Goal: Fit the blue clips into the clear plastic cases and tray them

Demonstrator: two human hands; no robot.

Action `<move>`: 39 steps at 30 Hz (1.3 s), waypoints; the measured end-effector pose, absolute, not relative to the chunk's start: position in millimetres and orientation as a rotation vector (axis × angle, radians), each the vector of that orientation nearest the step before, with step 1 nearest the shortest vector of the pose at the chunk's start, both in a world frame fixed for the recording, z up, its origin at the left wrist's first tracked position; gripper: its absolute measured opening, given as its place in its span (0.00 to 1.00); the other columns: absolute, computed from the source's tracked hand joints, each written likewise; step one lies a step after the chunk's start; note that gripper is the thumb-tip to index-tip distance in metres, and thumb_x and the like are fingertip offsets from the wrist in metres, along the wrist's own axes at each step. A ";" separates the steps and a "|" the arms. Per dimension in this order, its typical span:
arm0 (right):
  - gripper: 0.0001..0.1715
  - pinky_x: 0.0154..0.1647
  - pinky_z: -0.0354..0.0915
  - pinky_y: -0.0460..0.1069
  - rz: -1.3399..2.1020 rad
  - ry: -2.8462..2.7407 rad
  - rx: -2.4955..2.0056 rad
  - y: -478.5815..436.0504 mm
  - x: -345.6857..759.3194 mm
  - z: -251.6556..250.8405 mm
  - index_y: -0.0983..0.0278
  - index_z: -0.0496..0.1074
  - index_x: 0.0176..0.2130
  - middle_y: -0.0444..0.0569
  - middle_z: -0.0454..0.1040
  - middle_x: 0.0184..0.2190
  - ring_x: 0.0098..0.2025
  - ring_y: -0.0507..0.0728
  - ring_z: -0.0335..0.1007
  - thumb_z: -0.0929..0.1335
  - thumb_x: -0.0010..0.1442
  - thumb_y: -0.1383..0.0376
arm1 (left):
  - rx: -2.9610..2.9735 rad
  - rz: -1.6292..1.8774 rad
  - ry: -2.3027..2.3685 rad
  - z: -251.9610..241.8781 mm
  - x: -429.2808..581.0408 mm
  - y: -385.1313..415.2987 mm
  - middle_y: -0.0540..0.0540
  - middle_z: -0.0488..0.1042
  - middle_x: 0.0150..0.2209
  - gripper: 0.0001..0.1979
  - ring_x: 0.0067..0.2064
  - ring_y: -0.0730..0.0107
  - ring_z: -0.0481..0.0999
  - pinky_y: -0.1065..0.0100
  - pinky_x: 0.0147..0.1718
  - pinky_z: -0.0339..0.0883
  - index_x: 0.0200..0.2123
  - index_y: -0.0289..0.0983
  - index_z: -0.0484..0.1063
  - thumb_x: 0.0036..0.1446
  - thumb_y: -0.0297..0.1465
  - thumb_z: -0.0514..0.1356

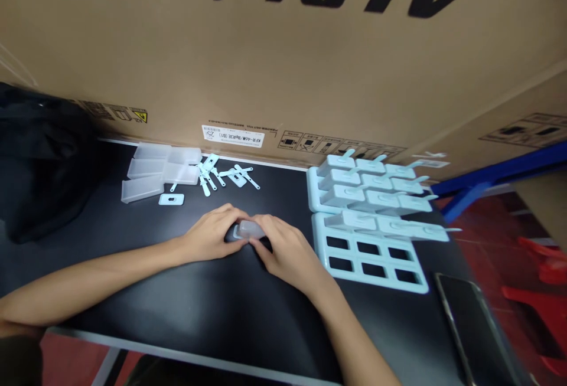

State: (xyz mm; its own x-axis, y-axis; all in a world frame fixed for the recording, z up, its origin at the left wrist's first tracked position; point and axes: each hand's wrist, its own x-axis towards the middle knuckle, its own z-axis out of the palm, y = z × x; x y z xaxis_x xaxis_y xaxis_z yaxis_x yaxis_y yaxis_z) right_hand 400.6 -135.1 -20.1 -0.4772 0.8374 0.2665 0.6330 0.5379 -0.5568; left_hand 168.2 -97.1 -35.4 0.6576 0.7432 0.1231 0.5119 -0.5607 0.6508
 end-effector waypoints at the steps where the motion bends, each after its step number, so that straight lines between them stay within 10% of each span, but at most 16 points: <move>1: 0.13 0.44 0.77 0.53 0.566 -2.199 -1.187 -135.1 400.0 -19.8 0.59 0.68 0.54 0.52 0.80 0.46 0.44 0.59 0.80 0.68 0.71 0.62 | 2.256 0.584 0.957 -36.3 167.5 -97.5 0.45 0.77 0.46 0.16 0.48 0.59 0.78 0.60 0.45 0.74 0.52 0.41 0.69 0.62 0.35 0.65; 5: 0.17 0.37 0.77 0.50 0.627 -1.954 -1.240 -136.0 398.1 -16.5 0.60 0.66 0.53 0.50 0.79 0.42 0.38 0.57 0.81 0.70 0.70 0.57 | 2.049 0.992 0.867 -43.2 165.7 -98.1 0.44 0.77 0.46 0.20 0.45 0.64 0.79 0.62 0.45 0.74 0.52 0.41 0.65 0.62 0.36 0.67; 10: 0.18 0.52 0.77 0.59 0.394 -2.195 -1.261 -134.4 400.9 -20.8 0.61 0.65 0.60 0.57 0.78 0.53 0.53 0.63 0.79 0.65 0.74 0.60 | 1.891 1.439 0.672 -51.8 167.3 -94.1 0.44 0.75 0.46 0.20 0.42 0.67 0.78 0.63 0.41 0.74 0.53 0.44 0.56 0.66 0.34 0.64; 22: 0.33 0.50 0.76 0.63 -0.134 -2.349 -1.466 -86.2 374.1 -57.8 0.68 0.63 0.69 0.63 0.65 0.70 0.54 0.68 0.72 0.62 0.67 0.72 | 2.247 1.284 0.313 -45.9 165.9 -90.8 0.42 0.76 0.47 0.11 0.44 0.68 0.80 0.65 0.42 0.78 0.48 0.44 0.66 0.66 0.30 0.65; 32: 0.07 0.37 0.73 0.54 -0.484 -2.290 -1.449 -87.6 387.1 -55.8 0.61 0.72 0.38 0.52 0.77 0.37 0.39 0.61 0.74 0.66 0.69 0.69 | 2.205 1.208 0.446 -50.9 165.9 -91.9 0.38 0.82 0.50 0.11 0.49 0.60 0.85 0.62 0.46 0.80 0.44 0.42 0.65 0.64 0.30 0.66; 39: 0.08 0.35 0.66 0.49 0.136 -2.180 -1.543 -94.5 404.5 -52.9 0.60 0.66 0.37 0.46 0.75 0.33 0.31 0.55 0.73 0.64 0.63 0.73 | 2.190 1.095 0.583 -52.7 162.6 -93.5 0.39 0.83 0.54 0.14 0.55 0.61 0.85 0.64 0.56 0.78 0.54 0.39 0.70 0.67 0.31 0.65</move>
